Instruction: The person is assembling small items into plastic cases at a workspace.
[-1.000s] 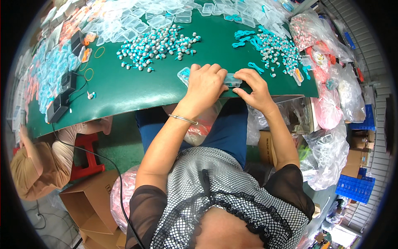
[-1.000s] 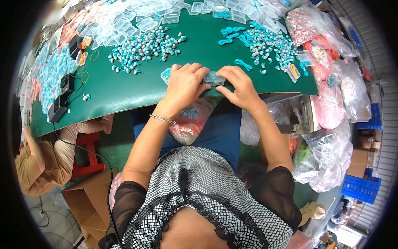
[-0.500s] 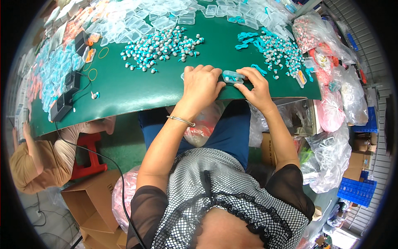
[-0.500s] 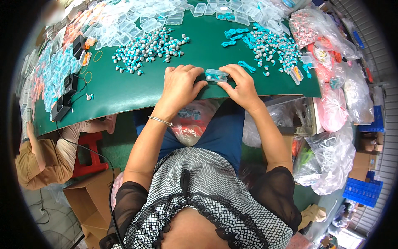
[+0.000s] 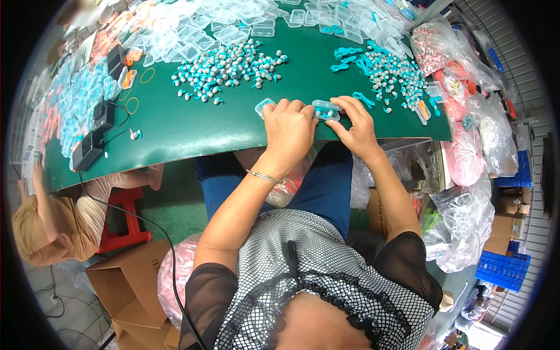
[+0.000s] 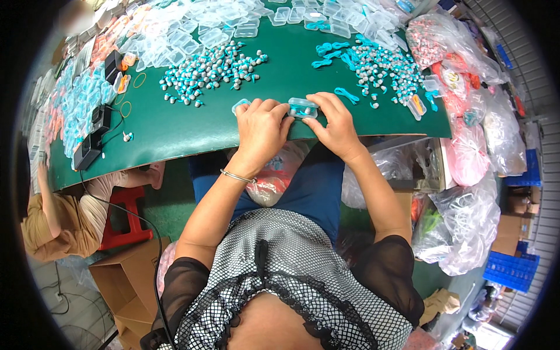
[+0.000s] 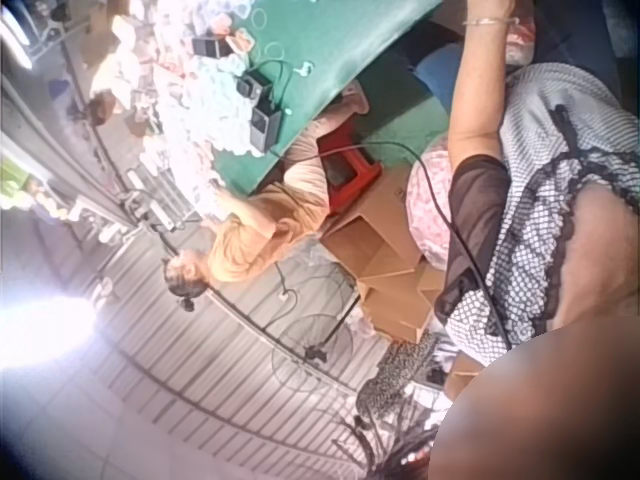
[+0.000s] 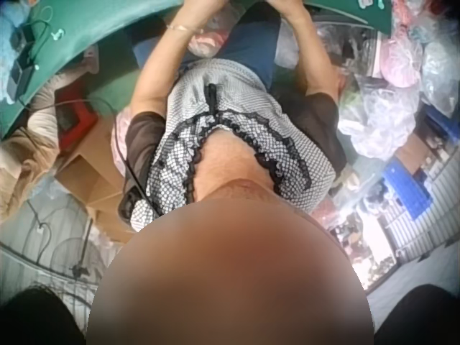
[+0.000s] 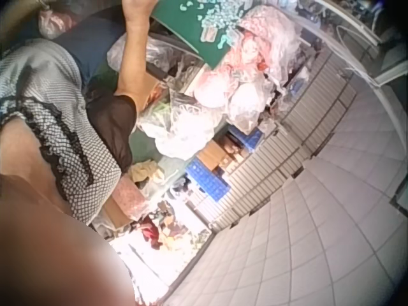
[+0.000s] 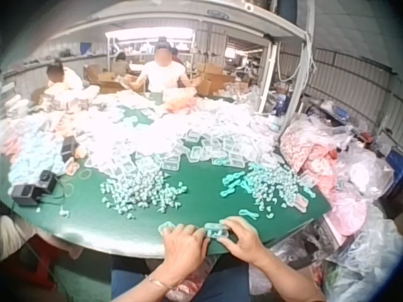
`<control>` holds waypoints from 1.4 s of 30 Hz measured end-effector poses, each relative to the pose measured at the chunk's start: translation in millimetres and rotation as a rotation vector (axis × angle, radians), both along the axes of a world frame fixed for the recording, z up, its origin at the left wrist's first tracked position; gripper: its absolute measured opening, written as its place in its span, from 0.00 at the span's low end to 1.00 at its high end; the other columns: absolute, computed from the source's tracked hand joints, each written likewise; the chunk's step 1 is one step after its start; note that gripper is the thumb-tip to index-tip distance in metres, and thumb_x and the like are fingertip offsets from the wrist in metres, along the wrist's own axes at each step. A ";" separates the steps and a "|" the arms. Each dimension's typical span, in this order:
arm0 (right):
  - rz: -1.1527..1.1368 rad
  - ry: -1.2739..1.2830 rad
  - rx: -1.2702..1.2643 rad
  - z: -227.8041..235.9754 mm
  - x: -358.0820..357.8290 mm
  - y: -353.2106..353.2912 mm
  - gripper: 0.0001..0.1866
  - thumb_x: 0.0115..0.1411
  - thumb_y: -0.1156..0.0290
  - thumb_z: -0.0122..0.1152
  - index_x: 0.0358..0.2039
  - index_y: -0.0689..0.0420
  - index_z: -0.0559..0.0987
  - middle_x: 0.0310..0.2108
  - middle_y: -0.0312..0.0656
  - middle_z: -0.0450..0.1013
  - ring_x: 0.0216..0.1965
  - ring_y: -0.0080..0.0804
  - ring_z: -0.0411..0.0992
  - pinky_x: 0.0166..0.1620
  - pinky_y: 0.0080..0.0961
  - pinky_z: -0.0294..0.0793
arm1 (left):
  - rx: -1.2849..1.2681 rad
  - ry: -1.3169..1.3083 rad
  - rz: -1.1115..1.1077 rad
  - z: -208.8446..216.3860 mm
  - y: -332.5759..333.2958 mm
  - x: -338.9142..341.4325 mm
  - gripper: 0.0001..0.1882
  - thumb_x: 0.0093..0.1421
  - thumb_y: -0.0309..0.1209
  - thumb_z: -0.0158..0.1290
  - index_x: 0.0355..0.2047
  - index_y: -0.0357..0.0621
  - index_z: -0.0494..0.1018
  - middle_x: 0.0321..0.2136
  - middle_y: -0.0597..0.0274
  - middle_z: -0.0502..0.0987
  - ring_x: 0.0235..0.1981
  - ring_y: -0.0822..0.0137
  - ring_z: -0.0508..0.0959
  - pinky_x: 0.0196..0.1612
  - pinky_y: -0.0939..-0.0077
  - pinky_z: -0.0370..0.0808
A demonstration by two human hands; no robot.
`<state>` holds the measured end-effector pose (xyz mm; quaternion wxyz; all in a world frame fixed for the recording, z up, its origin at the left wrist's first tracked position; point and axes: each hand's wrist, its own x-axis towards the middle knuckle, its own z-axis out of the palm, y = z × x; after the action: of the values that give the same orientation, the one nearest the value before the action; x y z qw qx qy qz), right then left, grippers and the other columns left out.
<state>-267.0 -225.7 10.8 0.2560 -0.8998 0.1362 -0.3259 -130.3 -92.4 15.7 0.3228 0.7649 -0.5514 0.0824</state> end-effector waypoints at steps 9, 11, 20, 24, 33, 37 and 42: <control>0.012 -0.004 -0.035 -0.2 -1.2 1.0 0.21 0.49 0.76 0.70 0.46 0.59 0.77 0.43 0.48 0.73 0.43 0.45 0.74 0.44 0.34 0.75 | -0.030 0.021 -0.029 7.1 3.7 19.7 0.17 0.50 0.35 0.63 0.42 0.50 0.78 0.35 0.66 0.78 0.39 0.62 0.76 0.43 0.61 0.64; 0.012 -0.009 -0.036 -0.2 -0.7 1.8 0.20 0.49 0.76 0.69 0.45 0.59 0.77 0.43 0.48 0.73 0.43 0.45 0.74 0.44 0.34 0.75 | -0.036 -0.016 -0.062 10.1 2.3 23.3 0.19 0.51 0.35 0.64 0.43 0.49 0.77 0.36 0.66 0.78 0.38 0.62 0.76 0.43 0.62 0.64; 0.110 -0.054 0.027 15.1 3.3 8.3 0.12 0.51 0.77 0.67 0.38 0.62 0.79 0.36 0.46 0.76 0.36 0.39 0.75 0.38 0.28 0.74 | -0.113 0.040 -0.396 15.5 5.3 38.2 0.12 0.52 0.34 0.63 0.37 0.46 0.79 0.28 0.67 0.76 0.33 0.64 0.74 0.39 0.65 0.64; 0.155 -0.014 -0.012 17.0 17.7 4.8 0.13 0.50 0.77 0.68 0.37 0.61 0.79 0.35 0.46 0.76 0.35 0.40 0.75 0.37 0.30 0.75 | -0.131 0.006 -0.374 14.3 8.8 46.2 0.11 0.52 0.34 0.62 0.35 0.46 0.78 0.29 0.66 0.76 0.34 0.63 0.74 0.39 0.64 0.64; 0.136 0.139 -0.181 37.6 102.8 -75.2 0.08 0.52 0.73 0.65 0.35 0.56 0.81 0.37 0.41 0.77 0.44 0.40 0.74 0.48 0.32 0.72 | -0.036 -0.138 -0.137 13.2 30.7 49.1 0.20 0.49 0.36 0.60 0.44 0.49 0.73 0.43 0.62 0.74 0.44 0.61 0.73 0.47 0.58 0.64; -0.185 0.216 -0.489 19.7 172.5 -128.8 0.23 0.51 0.70 0.63 0.50 0.46 0.76 0.53 0.44 0.70 0.56 0.43 0.66 0.54 0.50 0.65 | -0.008 -0.171 -0.208 7.2 24.6 47.6 0.25 0.52 0.41 0.60 0.50 0.51 0.72 0.48 0.63 0.73 0.50 0.59 0.72 0.53 0.55 0.64; -0.408 0.537 -0.477 2.4 221.5 -169.6 0.33 0.49 0.66 0.60 0.59 0.34 0.69 0.60 0.44 0.65 0.63 0.45 0.60 0.60 0.63 0.53 | 0.045 -0.122 -0.248 -1.1 33.7 49.7 0.23 0.53 0.38 0.61 0.50 0.51 0.72 0.47 0.63 0.75 0.50 0.59 0.72 0.55 0.54 0.64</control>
<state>-45.5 -395.3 13.1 -0.0743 -0.9416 0.2942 -0.1459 -80.6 -58.7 14.6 0.2791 0.6917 -0.6618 0.0757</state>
